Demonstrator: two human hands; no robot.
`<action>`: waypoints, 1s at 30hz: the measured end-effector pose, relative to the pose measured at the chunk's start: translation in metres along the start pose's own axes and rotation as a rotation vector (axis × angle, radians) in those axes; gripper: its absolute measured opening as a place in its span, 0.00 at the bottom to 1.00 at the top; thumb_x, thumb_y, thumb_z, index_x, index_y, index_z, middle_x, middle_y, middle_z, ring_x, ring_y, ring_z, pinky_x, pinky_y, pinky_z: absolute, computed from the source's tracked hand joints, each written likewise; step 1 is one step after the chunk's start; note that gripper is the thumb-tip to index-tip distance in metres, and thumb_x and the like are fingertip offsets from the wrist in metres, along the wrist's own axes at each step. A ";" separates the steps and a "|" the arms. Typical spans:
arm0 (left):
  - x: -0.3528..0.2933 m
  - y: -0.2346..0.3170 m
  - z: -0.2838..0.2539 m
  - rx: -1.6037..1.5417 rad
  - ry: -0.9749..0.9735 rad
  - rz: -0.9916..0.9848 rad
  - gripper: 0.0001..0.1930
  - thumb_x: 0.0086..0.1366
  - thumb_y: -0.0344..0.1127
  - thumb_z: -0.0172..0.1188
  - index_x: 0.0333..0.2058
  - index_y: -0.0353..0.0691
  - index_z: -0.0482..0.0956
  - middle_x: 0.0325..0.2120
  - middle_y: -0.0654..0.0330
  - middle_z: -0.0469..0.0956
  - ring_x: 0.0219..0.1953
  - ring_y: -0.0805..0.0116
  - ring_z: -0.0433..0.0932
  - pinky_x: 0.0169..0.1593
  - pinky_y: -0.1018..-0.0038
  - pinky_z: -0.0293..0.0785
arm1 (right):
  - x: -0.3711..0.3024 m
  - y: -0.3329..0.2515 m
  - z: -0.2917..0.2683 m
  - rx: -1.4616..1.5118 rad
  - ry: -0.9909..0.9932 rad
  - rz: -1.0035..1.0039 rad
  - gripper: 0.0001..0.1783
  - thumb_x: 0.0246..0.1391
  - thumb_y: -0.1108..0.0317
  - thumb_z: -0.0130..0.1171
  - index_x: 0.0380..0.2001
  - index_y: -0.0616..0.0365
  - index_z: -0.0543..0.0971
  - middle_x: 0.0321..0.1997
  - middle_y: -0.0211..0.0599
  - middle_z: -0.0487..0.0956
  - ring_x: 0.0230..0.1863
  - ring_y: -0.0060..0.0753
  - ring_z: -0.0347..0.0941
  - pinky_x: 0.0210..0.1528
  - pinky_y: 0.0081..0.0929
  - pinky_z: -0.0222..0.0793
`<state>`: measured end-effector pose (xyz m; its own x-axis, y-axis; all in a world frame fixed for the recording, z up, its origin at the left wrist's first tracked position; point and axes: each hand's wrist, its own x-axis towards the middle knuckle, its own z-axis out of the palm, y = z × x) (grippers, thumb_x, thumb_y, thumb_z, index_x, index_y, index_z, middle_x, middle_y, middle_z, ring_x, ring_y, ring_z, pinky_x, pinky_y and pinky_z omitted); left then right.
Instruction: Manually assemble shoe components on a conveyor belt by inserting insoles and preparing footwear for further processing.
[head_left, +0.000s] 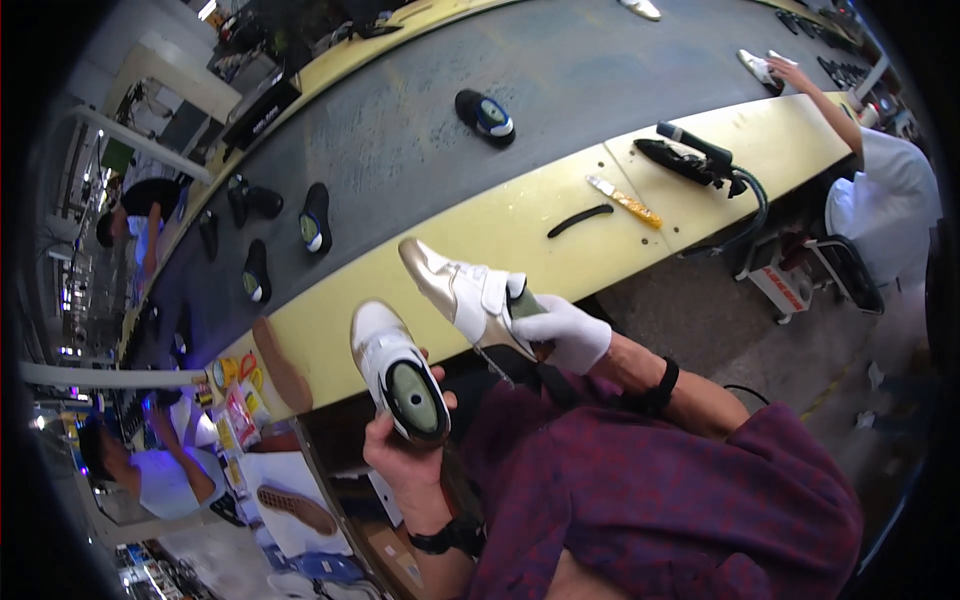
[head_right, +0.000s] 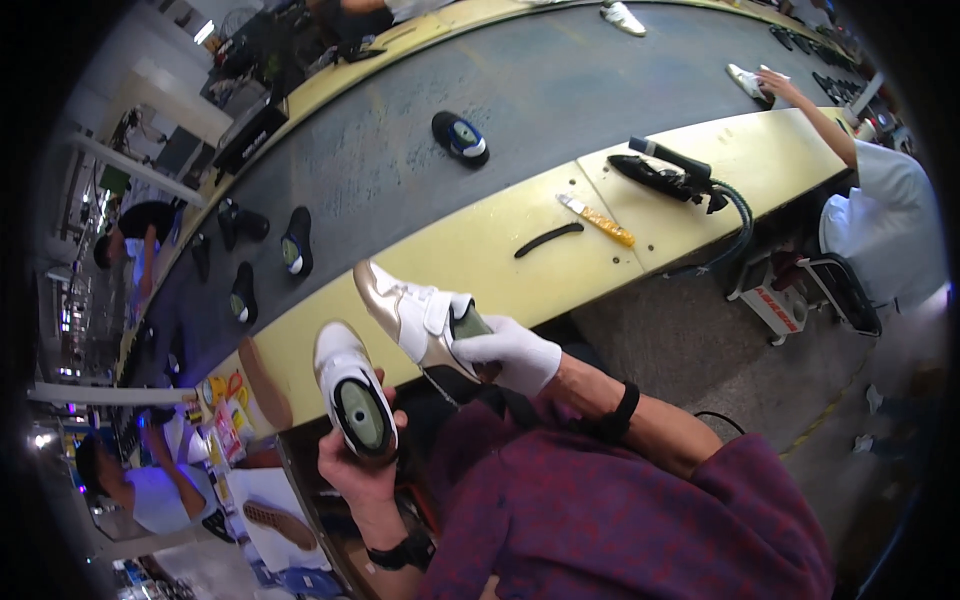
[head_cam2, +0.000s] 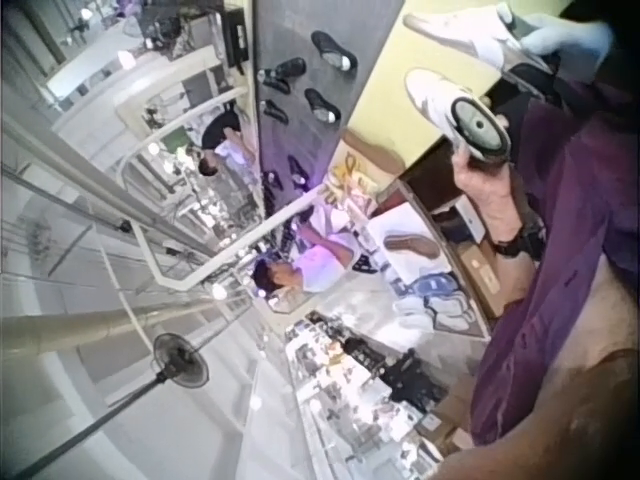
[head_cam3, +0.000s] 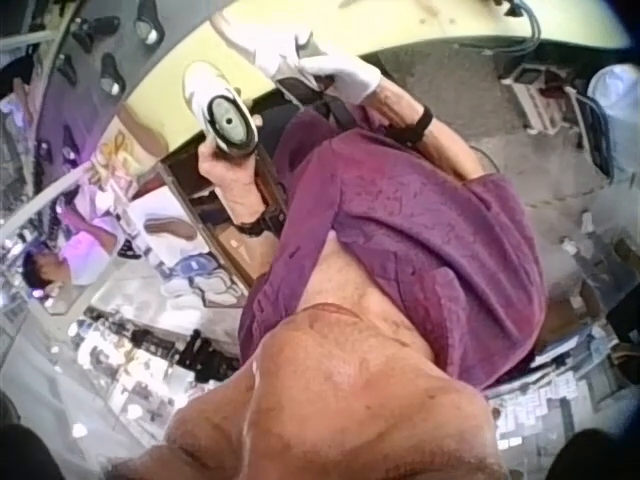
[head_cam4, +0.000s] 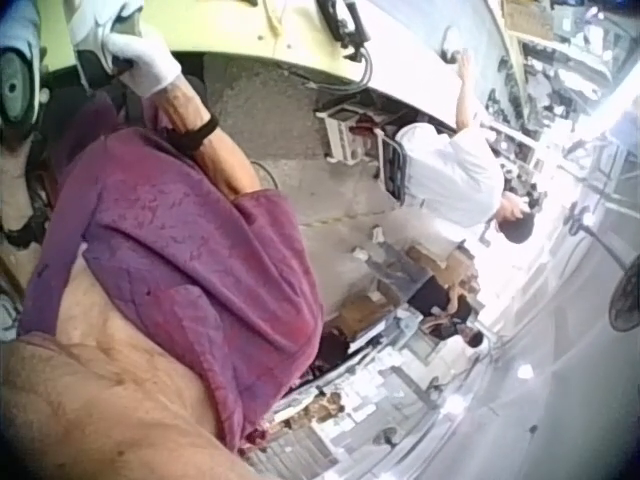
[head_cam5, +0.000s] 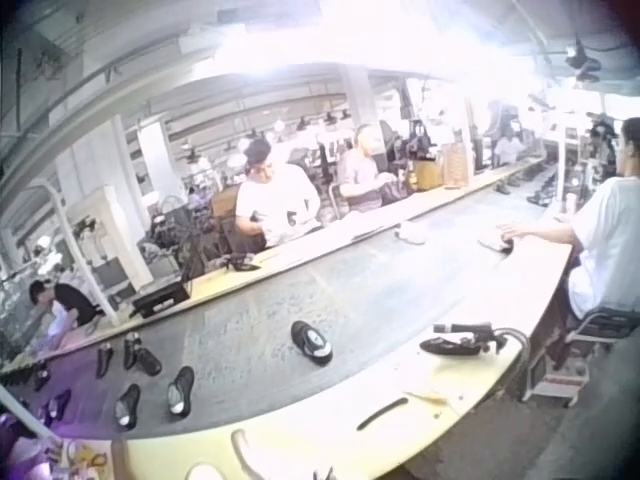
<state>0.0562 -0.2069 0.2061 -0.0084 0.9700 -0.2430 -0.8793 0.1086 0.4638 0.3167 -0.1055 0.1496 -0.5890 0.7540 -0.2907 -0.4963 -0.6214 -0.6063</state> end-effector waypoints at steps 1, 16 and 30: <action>-0.004 -0.003 -0.003 0.009 0.035 0.015 0.46 0.61 0.38 0.60 0.76 0.27 0.58 0.69 0.29 0.68 0.62 0.33 0.80 0.50 0.38 0.85 | -0.002 0.000 0.003 -0.009 -0.007 0.000 0.20 0.62 0.60 0.72 0.52 0.55 0.82 0.37 0.24 0.80 0.31 0.15 0.72 0.32 0.19 0.65; 0.057 0.006 -0.098 -0.129 0.220 -0.162 0.30 0.72 0.47 0.59 0.65 0.33 0.76 0.55 0.35 0.82 0.54 0.38 0.85 0.47 0.47 0.86 | 0.047 0.020 -0.005 -0.550 0.317 0.010 0.28 0.51 0.56 0.75 0.52 0.59 0.85 0.41 0.36 0.87 0.42 0.28 0.83 0.44 0.30 0.79; 0.162 0.026 -0.131 1.889 0.502 0.744 0.37 0.68 0.32 0.64 0.74 0.32 0.63 0.70 0.36 0.68 0.73 0.34 0.66 0.75 0.47 0.63 | 0.282 -0.116 -0.082 -1.555 0.781 -0.624 0.32 0.51 0.55 0.76 0.55 0.61 0.81 0.58 0.58 0.82 0.60 0.64 0.80 0.62 0.54 0.78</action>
<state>-0.0308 -0.0754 0.0670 -0.4329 0.8307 0.3501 0.7953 0.1691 0.5822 0.2606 0.1969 0.0776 0.0449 0.9657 0.2559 0.7305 0.1430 -0.6678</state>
